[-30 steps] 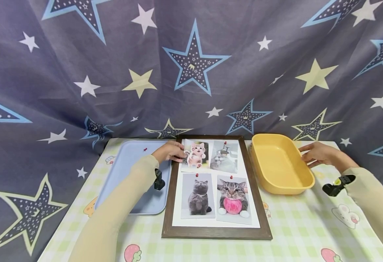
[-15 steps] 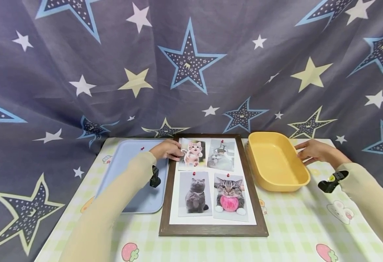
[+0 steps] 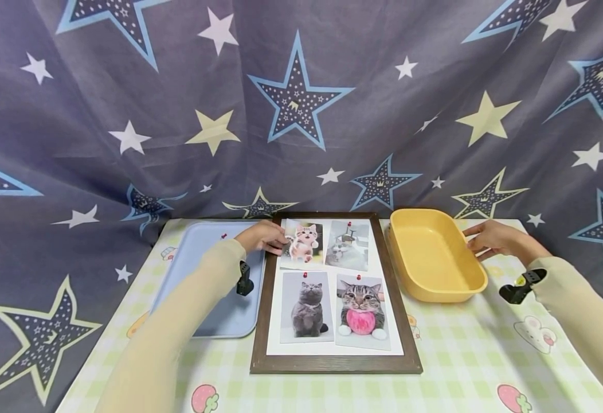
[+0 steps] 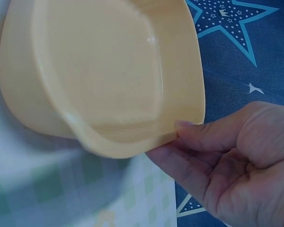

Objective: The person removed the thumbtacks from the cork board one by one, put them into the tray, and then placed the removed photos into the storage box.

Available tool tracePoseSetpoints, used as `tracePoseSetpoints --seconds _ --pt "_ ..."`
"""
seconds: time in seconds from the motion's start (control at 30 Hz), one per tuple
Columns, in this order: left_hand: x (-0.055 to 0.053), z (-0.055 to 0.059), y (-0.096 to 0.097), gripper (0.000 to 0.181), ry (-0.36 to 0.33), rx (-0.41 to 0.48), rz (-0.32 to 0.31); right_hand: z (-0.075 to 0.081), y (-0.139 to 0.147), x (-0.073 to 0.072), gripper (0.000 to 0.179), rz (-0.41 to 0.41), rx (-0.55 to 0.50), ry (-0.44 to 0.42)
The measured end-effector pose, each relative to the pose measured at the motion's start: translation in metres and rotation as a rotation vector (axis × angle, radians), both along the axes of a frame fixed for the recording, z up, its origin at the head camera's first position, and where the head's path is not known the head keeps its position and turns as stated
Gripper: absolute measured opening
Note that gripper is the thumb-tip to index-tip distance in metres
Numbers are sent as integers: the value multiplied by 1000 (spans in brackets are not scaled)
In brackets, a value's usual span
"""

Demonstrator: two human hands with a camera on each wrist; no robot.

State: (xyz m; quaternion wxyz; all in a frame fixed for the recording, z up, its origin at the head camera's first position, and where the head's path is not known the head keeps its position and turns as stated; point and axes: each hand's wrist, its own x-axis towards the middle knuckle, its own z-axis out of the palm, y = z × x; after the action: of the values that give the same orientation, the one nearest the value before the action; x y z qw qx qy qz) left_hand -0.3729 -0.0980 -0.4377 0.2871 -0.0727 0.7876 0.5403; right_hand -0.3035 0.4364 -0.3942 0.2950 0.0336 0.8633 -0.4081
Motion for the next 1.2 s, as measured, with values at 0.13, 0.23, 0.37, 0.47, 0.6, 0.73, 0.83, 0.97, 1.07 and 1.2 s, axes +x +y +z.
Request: tracePoseSetpoints --seconds 0.13,0.23,0.37,0.47,0.6,0.73,0.83,0.97,1.07,1.2 --pt "-1 2 0 53 -7 2 8 1 0 0 68 -1 -1 -1" --pt "-2 2 0 54 -10 3 17 3 0 0 68 -2 -1 -2" --pt "-5 1 -2 56 -15 38 53 6 0 0 68 1 5 -2" --pt "-8 3 -5 58 -26 87 79 7 1 -1 68 0 11 0" --pt "-12 10 -7 58 -24 125 74 8 3 -3 67 -2 14 -2" --pt "-13 20 -8 56 -7 131 53 8 6 -4 67 -2 10 -9" --pt "-14 28 -9 56 -1 118 30 9 6 -4 68 -5 0 -11" --pt "-14 34 -10 57 5 101 1 7 5 -3 68 -12 -18 -12" --pt "-12 39 -9 57 13 87 -16 6 4 -1 68 -19 -32 -22" --pt "-6 51 -5 57 32 49 -60 5 3 1 68 -18 -42 -44"
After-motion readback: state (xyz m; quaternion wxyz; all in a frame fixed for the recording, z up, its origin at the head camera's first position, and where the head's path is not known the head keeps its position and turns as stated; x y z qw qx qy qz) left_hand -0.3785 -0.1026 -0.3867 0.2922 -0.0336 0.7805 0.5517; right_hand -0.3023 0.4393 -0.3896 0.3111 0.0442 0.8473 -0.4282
